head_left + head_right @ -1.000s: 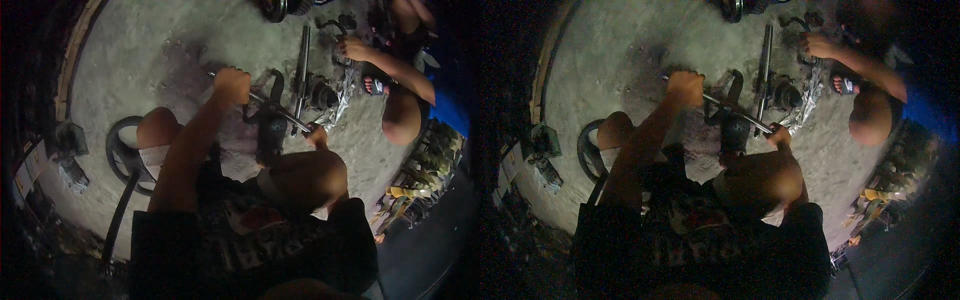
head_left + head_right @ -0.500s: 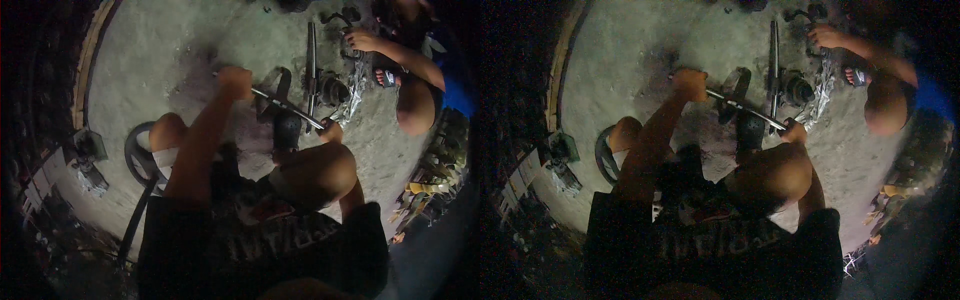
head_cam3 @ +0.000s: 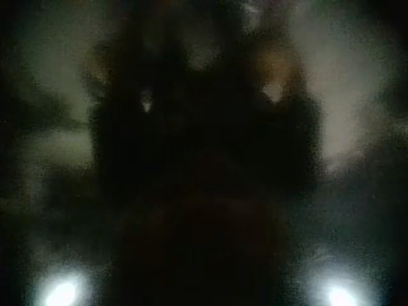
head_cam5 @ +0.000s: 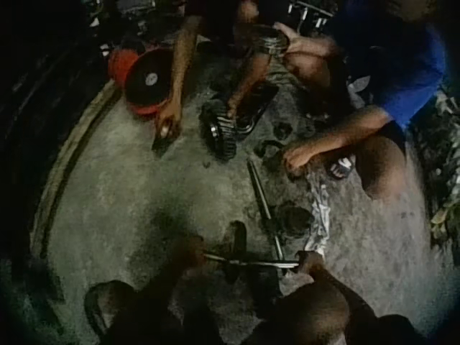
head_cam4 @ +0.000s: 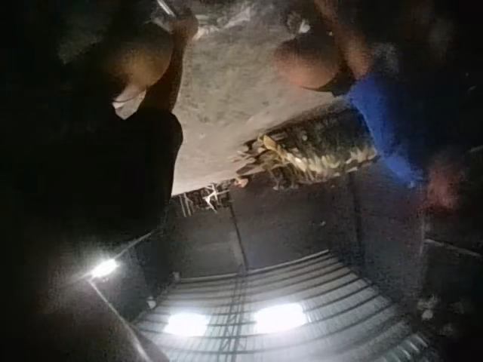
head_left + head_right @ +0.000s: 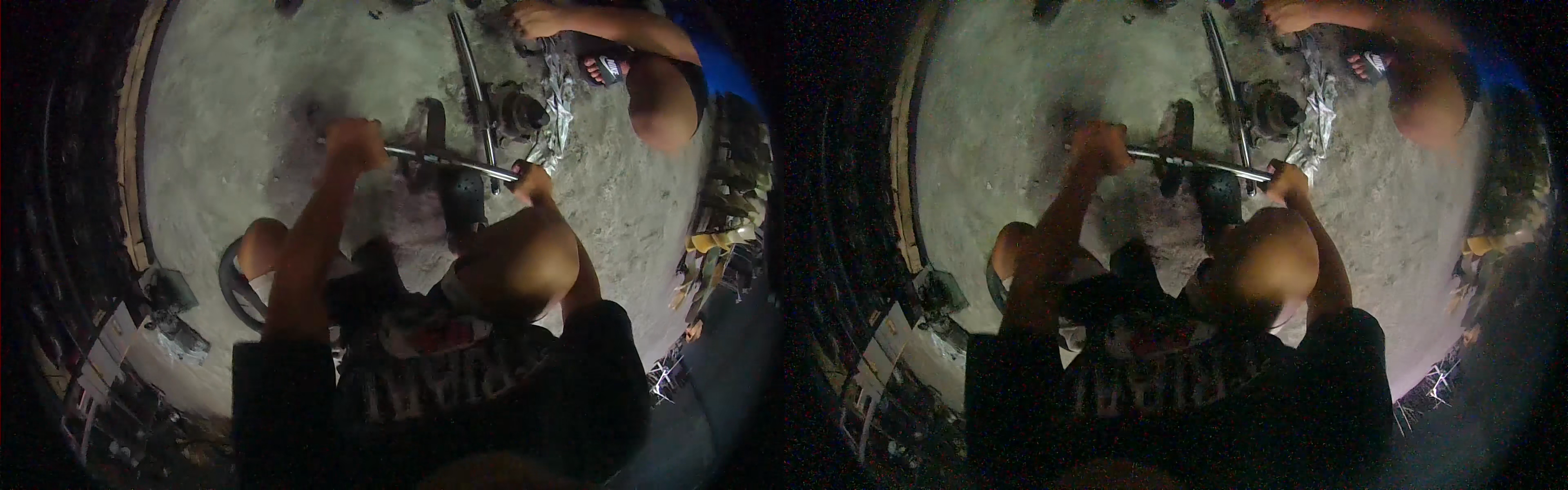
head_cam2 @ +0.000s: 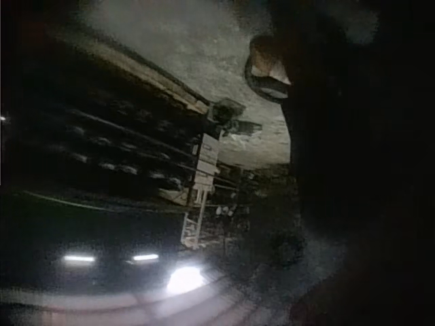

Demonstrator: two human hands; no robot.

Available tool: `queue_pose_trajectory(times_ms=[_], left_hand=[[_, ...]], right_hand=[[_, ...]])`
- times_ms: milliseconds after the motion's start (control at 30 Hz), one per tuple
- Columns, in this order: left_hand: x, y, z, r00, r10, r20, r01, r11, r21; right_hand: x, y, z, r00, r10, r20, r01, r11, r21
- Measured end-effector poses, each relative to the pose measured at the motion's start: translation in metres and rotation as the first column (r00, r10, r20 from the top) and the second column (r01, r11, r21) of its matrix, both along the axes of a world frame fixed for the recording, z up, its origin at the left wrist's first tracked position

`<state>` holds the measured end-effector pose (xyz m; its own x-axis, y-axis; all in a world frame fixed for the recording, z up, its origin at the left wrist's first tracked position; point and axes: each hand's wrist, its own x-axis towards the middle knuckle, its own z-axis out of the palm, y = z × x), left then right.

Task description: The person sits on the floor and uses a metal rod to rotate a mechanical part, likely a crankshaft, while two other people work on similar parts nearby. The person continues to rotate the part and occasionally pauses to observe the other workers.

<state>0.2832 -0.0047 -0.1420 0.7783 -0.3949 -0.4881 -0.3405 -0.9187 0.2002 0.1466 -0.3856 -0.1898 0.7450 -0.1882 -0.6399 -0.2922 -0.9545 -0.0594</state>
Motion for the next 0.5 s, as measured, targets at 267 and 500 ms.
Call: queue_pose_trajectory(times_ms=[267, 500], left_hand=[[-0.005, -0.027, 0.013, 0.983, 0.07, -0.167, -0.048, 0.991, 0.129], [0.012, -0.023, 0.02, 0.968, 0.051, -0.247, -0.003, 0.982, 0.191]], right_hand=[[-0.015, -0.02, -0.025, 0.999, -0.038, 0.019, 0.037, 0.998, 0.041], [-0.013, -0.011, -0.004, 0.998, -0.016, 0.059, 0.013, 0.999, 0.051]])
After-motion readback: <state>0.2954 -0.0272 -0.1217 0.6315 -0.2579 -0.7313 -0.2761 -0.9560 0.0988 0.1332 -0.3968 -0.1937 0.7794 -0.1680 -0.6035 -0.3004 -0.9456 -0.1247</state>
